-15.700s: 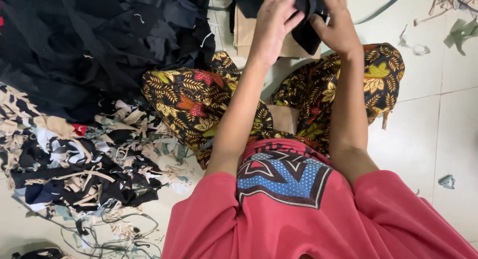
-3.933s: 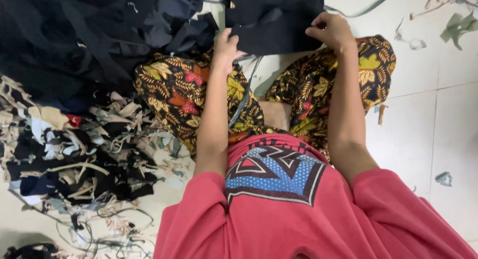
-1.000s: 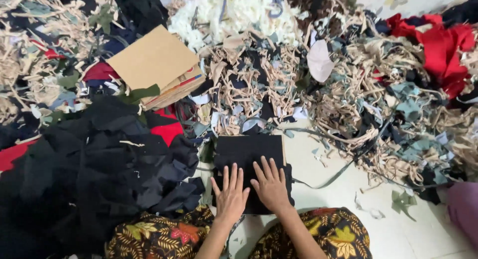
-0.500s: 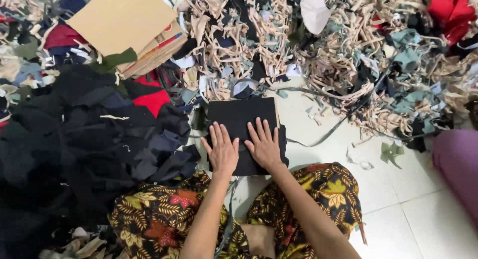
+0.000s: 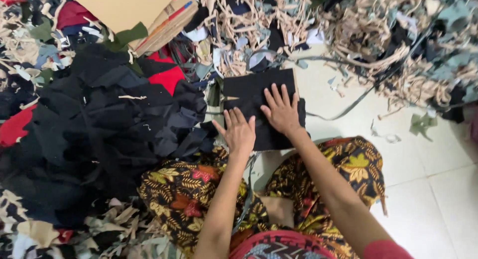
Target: The person is sorting through a pile of fabric remnants and neatly stacking black scraps onto a cardboard base.
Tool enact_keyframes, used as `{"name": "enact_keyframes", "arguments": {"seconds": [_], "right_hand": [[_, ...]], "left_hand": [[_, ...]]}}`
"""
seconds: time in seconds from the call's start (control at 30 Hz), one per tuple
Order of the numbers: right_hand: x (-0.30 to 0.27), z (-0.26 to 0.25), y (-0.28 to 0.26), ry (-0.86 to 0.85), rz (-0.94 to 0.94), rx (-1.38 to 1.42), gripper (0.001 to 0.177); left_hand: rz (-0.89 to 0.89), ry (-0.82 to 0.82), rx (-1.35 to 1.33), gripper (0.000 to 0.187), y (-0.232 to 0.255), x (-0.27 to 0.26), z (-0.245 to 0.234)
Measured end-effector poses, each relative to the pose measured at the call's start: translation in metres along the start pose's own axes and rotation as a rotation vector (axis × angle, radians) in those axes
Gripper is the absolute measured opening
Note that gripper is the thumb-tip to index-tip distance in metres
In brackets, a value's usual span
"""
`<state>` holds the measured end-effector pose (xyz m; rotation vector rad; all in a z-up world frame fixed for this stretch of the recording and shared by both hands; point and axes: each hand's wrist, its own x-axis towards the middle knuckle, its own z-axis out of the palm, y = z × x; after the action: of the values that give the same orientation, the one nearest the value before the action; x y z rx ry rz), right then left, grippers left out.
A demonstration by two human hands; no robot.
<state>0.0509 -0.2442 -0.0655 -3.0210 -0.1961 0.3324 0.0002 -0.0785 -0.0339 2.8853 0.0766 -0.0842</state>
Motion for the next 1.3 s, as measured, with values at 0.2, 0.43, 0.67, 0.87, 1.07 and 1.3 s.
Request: {"name": "enact_keyframes", "arguments": {"seconds": [0.2,0.43,0.67,0.87,1.07,1.3], "right_hand": [[0.001,-0.01,-0.002,-0.01,0.044,0.042,0.067],[0.001,-0.008,0.002,0.053,0.011,0.086,0.067],[0.055,-0.045,-0.009,0.382,-0.066,0.12,0.065],[0.146,-0.083,-0.016,0.758,-0.161,0.274,0.057],[0.225,-0.068,-0.014,0.792,-0.071,0.31,0.064],[0.271,-0.054,-0.005,0.686,-0.059,0.105,0.056]], "left_hand": [[0.055,0.047,0.014,0.067,0.01,0.028,-0.013],[0.082,0.005,0.008,0.066,0.004,0.036,-0.001],[0.081,0.076,-0.161,0.059,0.025,0.081,-0.041],[0.09,0.229,-0.281,0.048,0.035,0.161,-0.053],[0.072,0.349,-0.444,0.054,0.036,0.229,-0.051],[0.018,0.181,-0.822,0.043,0.026,0.269,-0.009]]}}
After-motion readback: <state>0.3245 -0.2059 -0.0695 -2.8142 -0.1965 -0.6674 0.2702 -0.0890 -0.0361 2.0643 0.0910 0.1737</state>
